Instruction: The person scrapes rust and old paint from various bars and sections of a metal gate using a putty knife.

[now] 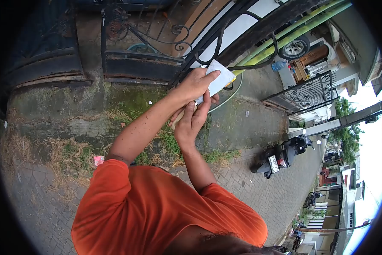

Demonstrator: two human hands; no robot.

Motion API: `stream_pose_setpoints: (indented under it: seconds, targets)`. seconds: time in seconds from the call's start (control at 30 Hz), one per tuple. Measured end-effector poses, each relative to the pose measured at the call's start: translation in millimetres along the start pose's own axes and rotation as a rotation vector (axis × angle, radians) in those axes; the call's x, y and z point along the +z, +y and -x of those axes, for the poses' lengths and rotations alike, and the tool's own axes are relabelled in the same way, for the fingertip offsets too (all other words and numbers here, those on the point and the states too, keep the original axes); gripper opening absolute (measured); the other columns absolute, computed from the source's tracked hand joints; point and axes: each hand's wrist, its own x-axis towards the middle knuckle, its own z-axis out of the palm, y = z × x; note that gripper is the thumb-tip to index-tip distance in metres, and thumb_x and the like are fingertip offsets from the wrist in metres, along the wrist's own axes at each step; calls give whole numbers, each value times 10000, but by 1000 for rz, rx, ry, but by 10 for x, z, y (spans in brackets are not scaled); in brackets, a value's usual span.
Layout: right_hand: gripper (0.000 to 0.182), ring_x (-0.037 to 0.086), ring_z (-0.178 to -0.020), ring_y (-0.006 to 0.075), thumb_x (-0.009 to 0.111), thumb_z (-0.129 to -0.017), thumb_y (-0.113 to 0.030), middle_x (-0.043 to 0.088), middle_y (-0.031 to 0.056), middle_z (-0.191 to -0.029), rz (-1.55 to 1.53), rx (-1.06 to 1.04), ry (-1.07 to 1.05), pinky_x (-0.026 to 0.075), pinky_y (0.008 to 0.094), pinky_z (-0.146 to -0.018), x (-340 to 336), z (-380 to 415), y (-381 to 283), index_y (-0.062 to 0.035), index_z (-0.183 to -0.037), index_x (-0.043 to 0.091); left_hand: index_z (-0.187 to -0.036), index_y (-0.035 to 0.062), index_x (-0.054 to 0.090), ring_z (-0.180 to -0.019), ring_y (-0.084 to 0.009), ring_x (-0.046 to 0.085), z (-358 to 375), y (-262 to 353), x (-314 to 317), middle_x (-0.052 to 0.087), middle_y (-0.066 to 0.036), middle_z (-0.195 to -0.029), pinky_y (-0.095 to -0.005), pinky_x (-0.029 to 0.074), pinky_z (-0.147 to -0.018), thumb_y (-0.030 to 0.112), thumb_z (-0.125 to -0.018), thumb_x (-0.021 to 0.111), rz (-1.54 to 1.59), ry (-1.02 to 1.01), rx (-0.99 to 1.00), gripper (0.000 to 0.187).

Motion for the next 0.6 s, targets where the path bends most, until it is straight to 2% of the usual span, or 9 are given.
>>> stream_pose_setpoints:
  seconds: [0.03, 0.07, 0.2, 0.23, 0.3, 0.33, 0.43, 0.5, 0.6]
  targets:
    - [445, 539, -538, 101, 387, -1008, -77, 474, 158, -1163, -35, -34, -20, 462, 240, -440, 37, -147, -127, 70, -1404, 245, -1039, -70, 589, -605, -175, 664, -78, 144, 22, 667, -129, -784, -295, 554, -535, 355, -992, 501, 3, 20, 79, 437]
    - [470, 488, -453, 97, 350, -1001, -32, 531, 145, -972, -130, 17, -38, 427, 235, -397, 54, -303, -221, -15, -1442, 188, -1027, -70, 593, -606, -170, 663, -166, 346, 47, 666, -129, -777, -290, 543, -536, 359, -990, 505, -79, 16, 153, 440]
    - [511, 502, -497, 112, 372, -986, -17, 477, 173, -1090, -155, -106, -8, 441, 239, -437, 54, -281, -88, -28, -1433, 125, -949, -80, 593, -574, -185, 665, -250, 208, 41, 655, -118, -706, -294, 517, -507, 330, -983, 497, -159, 21, 223, 422]
    - [526, 514, -522, 116, 396, -979, -24, 447, 190, -1159, -244, -16, -45, 437, 236, -439, -3, -64, 168, -19, -1431, 128, -989, -83, 597, -582, -177, 669, -110, 95, 10, 664, -123, -747, -289, 516, -491, 311, -984, 501, -54, -5, 136, 406]
    - [539, 515, -526, 115, 415, -971, -27, 408, 216, -1237, 305, -359, -54, 437, 228, -446, -90, 128, 509, -9, -1427, 128, -1023, -86, 598, -581, -172, 668, -12, -135, -84, 670, -129, -787, -289, 520, -488, 294, -988, 497, 11, 5, -3, 395]
    - [540, 504, -500, 116, 429, -974, -46, 370, 234, -1302, -6, -111, -18, 428, 226, -429, 5, 182, 329, 0, -1422, 131, -1023, -86, 598, -581, -172, 668, -26, -66, -91, 670, -129, -787, -289, 520, -488, 294, -988, 497, 6, -16, -19, 395]
    - [518, 481, -461, 114, 428, -981, -61, 372, 241, -1303, -271, -23, 47, 409, 227, -399, 126, -81, 55, -1, -1414, 149, -1023, -88, 602, -578, -181, 667, -137, 252, -11, 678, -160, -737, -297, 525, -461, 304, -997, 471, -88, -41, 50, 414]
    - [467, 473, -437, 115, 419, -991, -83, 422, 237, -1257, -323, -31, 130, 395, 234, -373, 236, -222, -11, -4, -1389, 187, -1014, -86, 608, -572, -183, 666, -273, 405, 25, 680, -171, -723, -290, 528, -455, 314, -999, 465, -32, -77, 186, 425]
    - [388, 487, -431, 117, 396, -1010, -134, 508, 210, -1144, -308, 14, 185, 403, 238, -367, 319, -28, 209, -14, -1344, 239, -997, -89, 614, -582, -188, 677, -136, 147, -133, 687, -172, -748, -282, 538, -476, 317, -998, 468, -19, -86, 63, 431]
